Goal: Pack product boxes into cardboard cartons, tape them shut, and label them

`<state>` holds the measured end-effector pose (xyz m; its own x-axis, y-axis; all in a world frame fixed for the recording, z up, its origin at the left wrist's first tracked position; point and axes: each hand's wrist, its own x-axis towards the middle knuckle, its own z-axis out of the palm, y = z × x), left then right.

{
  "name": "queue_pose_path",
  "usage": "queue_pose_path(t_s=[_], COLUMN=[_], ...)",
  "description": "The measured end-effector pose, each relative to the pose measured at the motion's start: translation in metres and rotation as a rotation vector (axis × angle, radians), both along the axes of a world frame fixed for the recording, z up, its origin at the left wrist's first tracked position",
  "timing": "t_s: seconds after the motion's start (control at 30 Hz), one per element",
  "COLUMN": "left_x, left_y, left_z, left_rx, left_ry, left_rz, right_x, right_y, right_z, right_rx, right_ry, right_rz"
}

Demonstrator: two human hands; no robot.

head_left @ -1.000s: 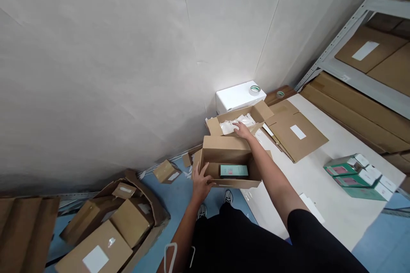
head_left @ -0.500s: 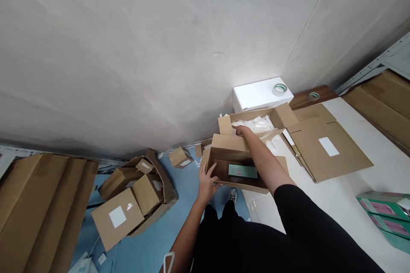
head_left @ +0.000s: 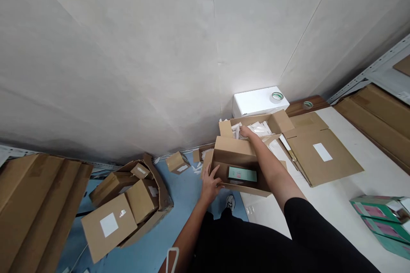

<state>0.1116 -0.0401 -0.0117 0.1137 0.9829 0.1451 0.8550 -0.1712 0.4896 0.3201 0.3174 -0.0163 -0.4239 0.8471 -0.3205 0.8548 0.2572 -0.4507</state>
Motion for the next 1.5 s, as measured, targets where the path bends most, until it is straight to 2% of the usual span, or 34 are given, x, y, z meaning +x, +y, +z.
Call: queue_pose_path(t_s=[0.17, 0.3, 0.43, 0.57, 0.67, 0.73, 0.83, 0.9, 1.07, 1.27, 1.5], left_x=[-0.002, -0.011, -0.025, -0.040, -0.050, -0.055, -0.057, -0.055, -0.041, -0.006, 0.063], left_y=[0.003, 0.011, 0.024, 0.037, 0.045, 0.050, 0.056, 0.060, 0.063, 0.065, 0.086], left_z=[0.004, 0.008, 0.018, 0.026, 0.027, 0.026, 0.023, 0.021, 0.019, 0.013, 0.007], left_rx=[0.074, 0.116, 0.119, 0.136, 0.144, 0.145, 0.135, 0.110, 0.005, -0.022, 0.019], left_ry=[0.006, -0.022, -0.059, -0.095, -0.112, -0.115, -0.121, -0.132, -0.166, -0.155, -0.082], left_rz=[-0.034, -0.067, -0.139, -0.216, -0.279, -0.328, -0.410, -0.463, -0.581, -0.687, -0.829], right_x=[0.016, 0.025, 0.024, 0.019, 0.016, 0.013, 0.007, 0.003, 0.000, 0.023, 0.073], right_y=[-0.020, -0.046, -0.077, -0.119, -0.166, -0.202, -0.258, -0.292, -0.359, -0.408, -0.443], right_z=[0.021, 0.035, 0.060, 0.091, 0.105, 0.105, 0.092, 0.081, 0.065, 0.067, 0.065], right_rx=[0.098, 0.237, 0.441, 0.649, 0.775, 0.833, 0.836, 0.754, 0.499, 0.479, 0.535], right_ry=[0.082, 0.356, 0.576, 0.651, 0.612, 0.555, 0.447, 0.385, 0.370, 0.348, 0.345], right_rz=[-0.134, -0.374, -0.553, -0.612, -0.692, -0.780, -0.902, -0.935, -0.843, -0.996, -1.140])
